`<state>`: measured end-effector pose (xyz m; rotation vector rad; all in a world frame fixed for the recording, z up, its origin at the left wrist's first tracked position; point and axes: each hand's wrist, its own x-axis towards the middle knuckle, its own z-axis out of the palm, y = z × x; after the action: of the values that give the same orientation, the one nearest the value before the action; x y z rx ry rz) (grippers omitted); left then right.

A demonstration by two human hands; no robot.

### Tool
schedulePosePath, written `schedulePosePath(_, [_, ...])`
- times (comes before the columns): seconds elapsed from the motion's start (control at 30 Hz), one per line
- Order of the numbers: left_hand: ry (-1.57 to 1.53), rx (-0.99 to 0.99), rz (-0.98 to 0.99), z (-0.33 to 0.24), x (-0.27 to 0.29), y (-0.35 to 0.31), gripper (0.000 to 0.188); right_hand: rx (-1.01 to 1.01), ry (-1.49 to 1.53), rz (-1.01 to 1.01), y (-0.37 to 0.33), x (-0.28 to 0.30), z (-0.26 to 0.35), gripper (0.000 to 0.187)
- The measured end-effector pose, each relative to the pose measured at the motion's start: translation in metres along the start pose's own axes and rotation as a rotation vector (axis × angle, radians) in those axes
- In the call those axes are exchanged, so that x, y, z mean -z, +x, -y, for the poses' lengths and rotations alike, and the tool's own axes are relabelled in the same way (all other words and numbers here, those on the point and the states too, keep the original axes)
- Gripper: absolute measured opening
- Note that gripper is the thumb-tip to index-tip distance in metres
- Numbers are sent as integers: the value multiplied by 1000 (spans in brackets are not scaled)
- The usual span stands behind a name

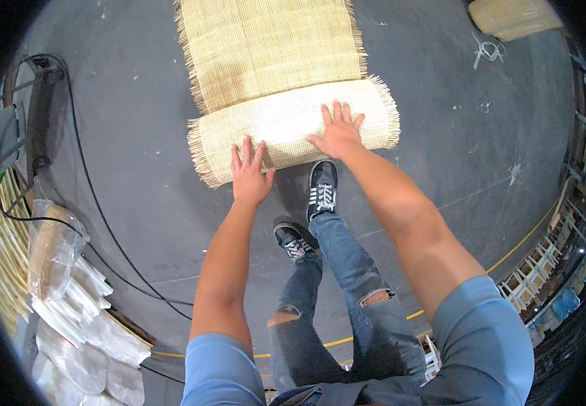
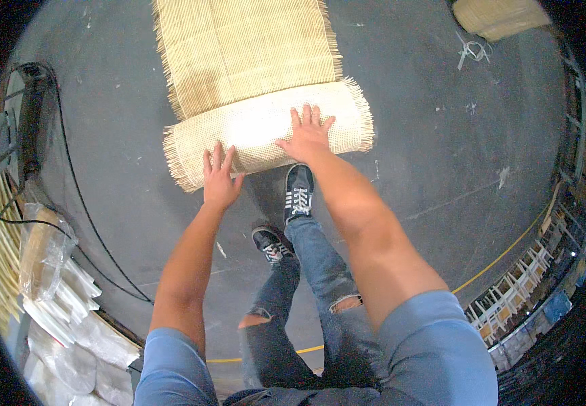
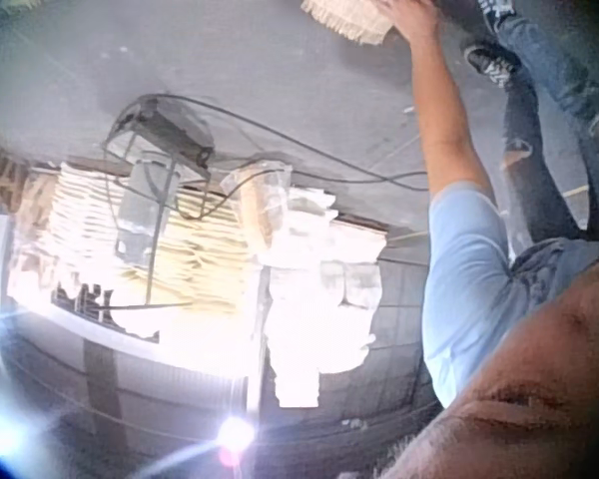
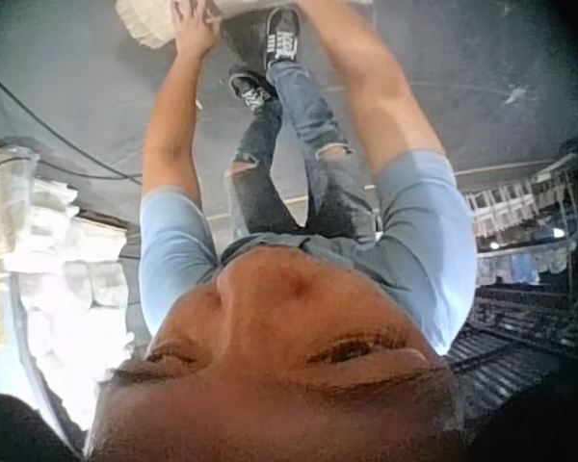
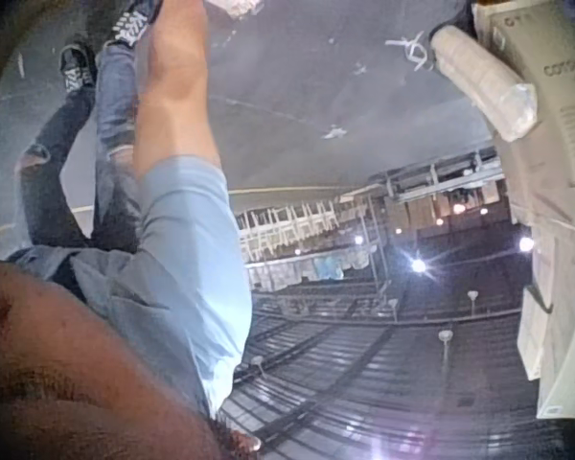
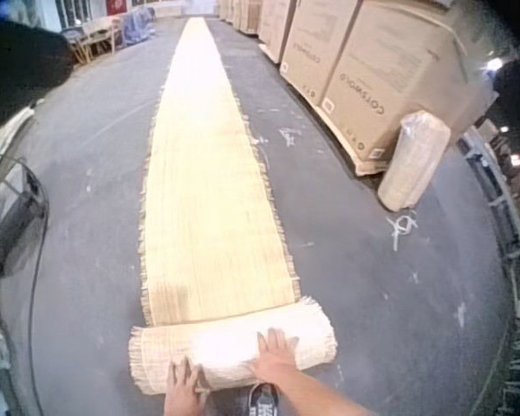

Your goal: The person sits on the floor and rolls a long woven mat into a tight cylinder using both hands. They adjust the roll to keep it even, then stand and move the finished roll across the floor.

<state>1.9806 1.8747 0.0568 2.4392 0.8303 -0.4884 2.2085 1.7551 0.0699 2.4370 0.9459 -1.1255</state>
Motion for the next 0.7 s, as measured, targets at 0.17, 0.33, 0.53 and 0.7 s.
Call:
schedulePosePath(0.17, [-27, 99, 134, -9, 25, 64, 80, -18, -107, -75, 10, 19, -22, 94])
schedulePosePath(0.33, [-24, 176, 200, -8, 59, 139, 77, 473, -71, -83, -27, 4, 32, 94])
schedulePosePath(0.53, [-145, -46, -19, 39, 96, 179, 61, 322, -109, -102, 21, 40, 90, 95])
schedulePosePath(0.7, [-153, -241, -143, 15, 102, 147, 62, 193, -193, -168, 96, 98, 77, 97])
